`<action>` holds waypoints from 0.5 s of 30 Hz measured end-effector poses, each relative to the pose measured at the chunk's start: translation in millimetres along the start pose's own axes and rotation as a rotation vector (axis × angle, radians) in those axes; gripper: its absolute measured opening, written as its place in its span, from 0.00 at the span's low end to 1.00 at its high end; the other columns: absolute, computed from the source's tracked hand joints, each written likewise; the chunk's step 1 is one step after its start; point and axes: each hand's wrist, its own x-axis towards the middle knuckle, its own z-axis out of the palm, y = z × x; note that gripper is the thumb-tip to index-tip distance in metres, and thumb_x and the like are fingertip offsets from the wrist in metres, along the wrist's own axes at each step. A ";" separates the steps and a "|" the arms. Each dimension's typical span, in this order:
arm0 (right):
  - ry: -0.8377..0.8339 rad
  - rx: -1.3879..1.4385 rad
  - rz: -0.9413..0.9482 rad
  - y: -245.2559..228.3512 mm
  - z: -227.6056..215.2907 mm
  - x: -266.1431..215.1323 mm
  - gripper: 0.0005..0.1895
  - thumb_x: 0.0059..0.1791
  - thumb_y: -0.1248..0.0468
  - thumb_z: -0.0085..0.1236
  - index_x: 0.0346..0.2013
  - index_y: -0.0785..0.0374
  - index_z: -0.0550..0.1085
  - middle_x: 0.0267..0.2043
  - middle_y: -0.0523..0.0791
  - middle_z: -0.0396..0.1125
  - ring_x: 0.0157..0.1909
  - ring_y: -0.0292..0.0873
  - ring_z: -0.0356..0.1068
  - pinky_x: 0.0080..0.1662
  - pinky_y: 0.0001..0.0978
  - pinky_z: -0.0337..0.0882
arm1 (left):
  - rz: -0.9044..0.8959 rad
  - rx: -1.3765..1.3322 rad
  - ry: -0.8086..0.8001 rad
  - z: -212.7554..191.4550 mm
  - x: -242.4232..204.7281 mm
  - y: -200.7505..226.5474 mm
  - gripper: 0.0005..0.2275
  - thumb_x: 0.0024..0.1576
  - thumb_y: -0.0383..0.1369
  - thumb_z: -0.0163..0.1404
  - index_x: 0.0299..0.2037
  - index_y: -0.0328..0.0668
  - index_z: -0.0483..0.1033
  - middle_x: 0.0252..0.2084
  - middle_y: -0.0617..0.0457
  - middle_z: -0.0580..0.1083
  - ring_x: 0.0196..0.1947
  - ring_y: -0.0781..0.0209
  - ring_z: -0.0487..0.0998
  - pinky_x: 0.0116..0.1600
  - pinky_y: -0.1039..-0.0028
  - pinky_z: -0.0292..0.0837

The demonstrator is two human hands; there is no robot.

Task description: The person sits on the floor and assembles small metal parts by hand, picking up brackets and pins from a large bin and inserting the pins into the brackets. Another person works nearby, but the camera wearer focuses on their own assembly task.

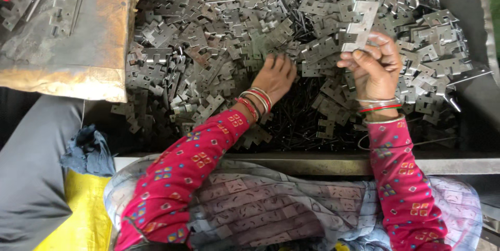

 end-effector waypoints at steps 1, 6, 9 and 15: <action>-0.003 0.019 0.000 1.6 -2.1 0.4 0.18 0.57 0.79 0.53 0.62 0.66 0.69 0.46 0.53 0.73 0.45 0.51 0.77 0.48 0.46 0.79 | -0.010 0.019 0.004 6.0 1.6 -0.6 0.19 0.55 0.34 0.47 0.55 0.36 0.75 0.54 0.42 0.77 0.58 0.44 0.71 0.62 0.54 0.64; -0.088 0.095 0.061 6.3 -9.3 1.4 0.19 0.55 0.79 0.51 0.59 0.64 0.69 0.47 0.56 0.73 0.45 0.51 0.77 0.49 0.48 0.79 | 0.007 -0.017 -0.120 27.1 6.1 0.4 0.18 0.55 0.36 0.46 0.52 0.36 0.78 0.50 0.39 0.77 0.55 0.38 0.73 0.54 0.56 0.69; -0.123 0.099 0.119 4.6 -6.4 0.1 0.19 0.54 0.79 0.51 0.58 0.64 0.68 0.49 0.56 0.73 0.47 0.52 0.77 0.50 0.48 0.79 | 0.028 -0.292 -0.342 22.5 11.6 -1.1 0.11 0.60 0.33 0.47 0.48 0.40 0.80 0.48 0.46 0.79 0.54 0.41 0.75 0.55 0.56 0.71; -0.187 0.078 0.180 1.5 2.7 -2.0 0.21 0.53 0.78 0.51 0.61 0.65 0.68 0.49 0.57 0.73 0.45 0.51 0.76 0.52 0.48 0.79 | 0.024 -0.414 -0.735 -20.8 26.8 -8.0 0.07 0.59 0.30 0.48 0.40 0.42 0.80 0.41 0.46 0.80 0.45 0.46 0.82 0.45 0.57 0.78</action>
